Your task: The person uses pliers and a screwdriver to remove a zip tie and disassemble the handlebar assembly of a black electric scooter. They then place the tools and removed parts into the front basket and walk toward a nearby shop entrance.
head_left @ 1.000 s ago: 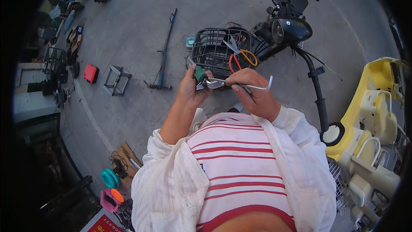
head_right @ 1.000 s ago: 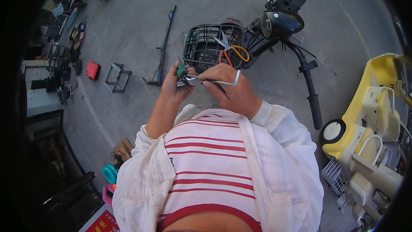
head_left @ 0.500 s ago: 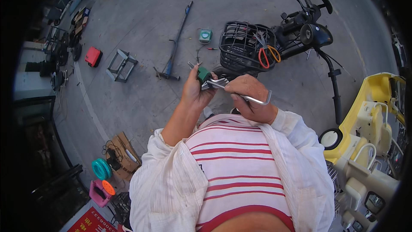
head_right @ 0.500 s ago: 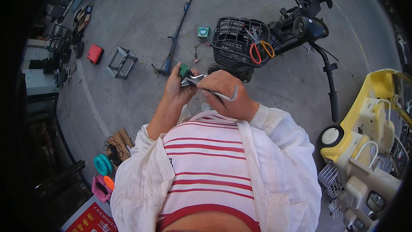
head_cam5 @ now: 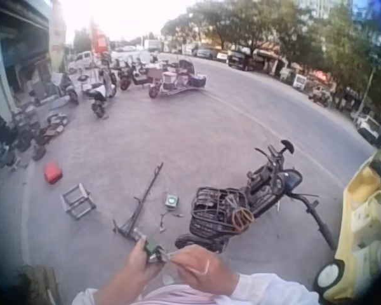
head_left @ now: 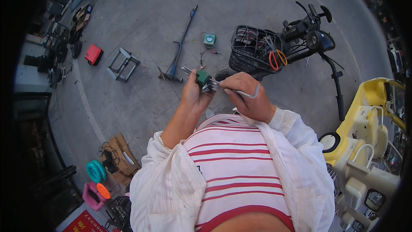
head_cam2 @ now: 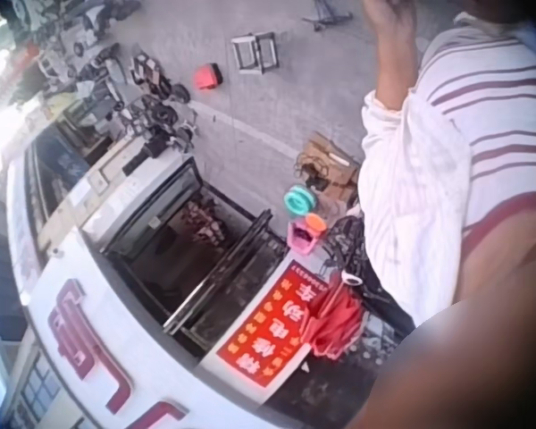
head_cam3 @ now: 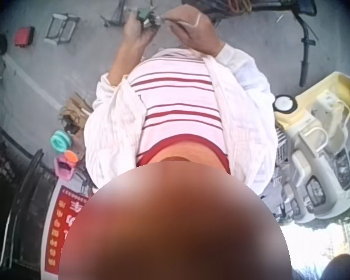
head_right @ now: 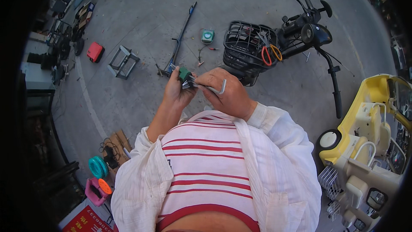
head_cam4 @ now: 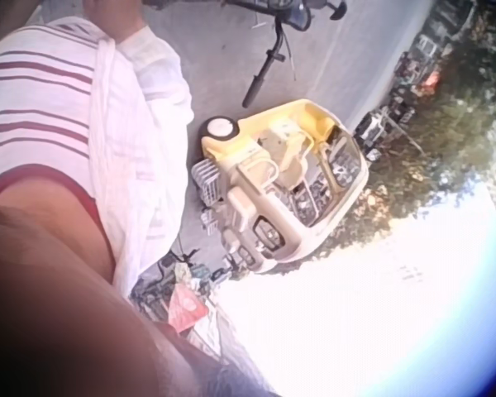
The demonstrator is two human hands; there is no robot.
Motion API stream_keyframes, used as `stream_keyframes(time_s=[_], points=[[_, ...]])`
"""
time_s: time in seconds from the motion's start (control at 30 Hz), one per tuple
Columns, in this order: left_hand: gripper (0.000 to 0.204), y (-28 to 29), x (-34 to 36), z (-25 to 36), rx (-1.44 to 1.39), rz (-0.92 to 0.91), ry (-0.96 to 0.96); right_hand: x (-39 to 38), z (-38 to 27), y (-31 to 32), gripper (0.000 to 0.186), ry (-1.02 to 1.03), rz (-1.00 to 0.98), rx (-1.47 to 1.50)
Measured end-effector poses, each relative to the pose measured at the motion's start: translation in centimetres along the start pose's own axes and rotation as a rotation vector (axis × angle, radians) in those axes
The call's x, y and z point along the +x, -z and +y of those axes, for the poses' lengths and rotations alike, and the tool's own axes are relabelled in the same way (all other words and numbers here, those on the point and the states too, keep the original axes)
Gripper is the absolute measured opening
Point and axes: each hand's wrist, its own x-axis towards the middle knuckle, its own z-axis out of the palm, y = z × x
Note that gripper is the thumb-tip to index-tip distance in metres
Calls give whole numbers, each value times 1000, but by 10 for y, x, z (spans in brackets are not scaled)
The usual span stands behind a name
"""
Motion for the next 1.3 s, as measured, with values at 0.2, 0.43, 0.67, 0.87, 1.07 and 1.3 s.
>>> stream_keyframes(time_s=[0.2, 0.43, 0.67, 0.87, 1.07, 1.3], points=[[41, 5, -14, 10, -61, 9, 77, 7, 2, -22, 29, -29, -146, -68], [34, 3, -18, 8, -96, 59, 30, 4, 1, -17, 46, -259, -245, 205], [38, 16, -5, 17, -113, 94, -38, -2, 0, 1, 45, -568, -112, 776], [38, 3, -1, 7, 33, 111, -13, 0, 11, 5, 43, -630, -164, 431], [41, -20, 6, -15, 256, 27, 58, -13, 56, -13, 48, -838, -189, 454], [33, -51, 31, -23, 503, 36, 110, -24, 94, 1, 78, -902, -245, 857]])
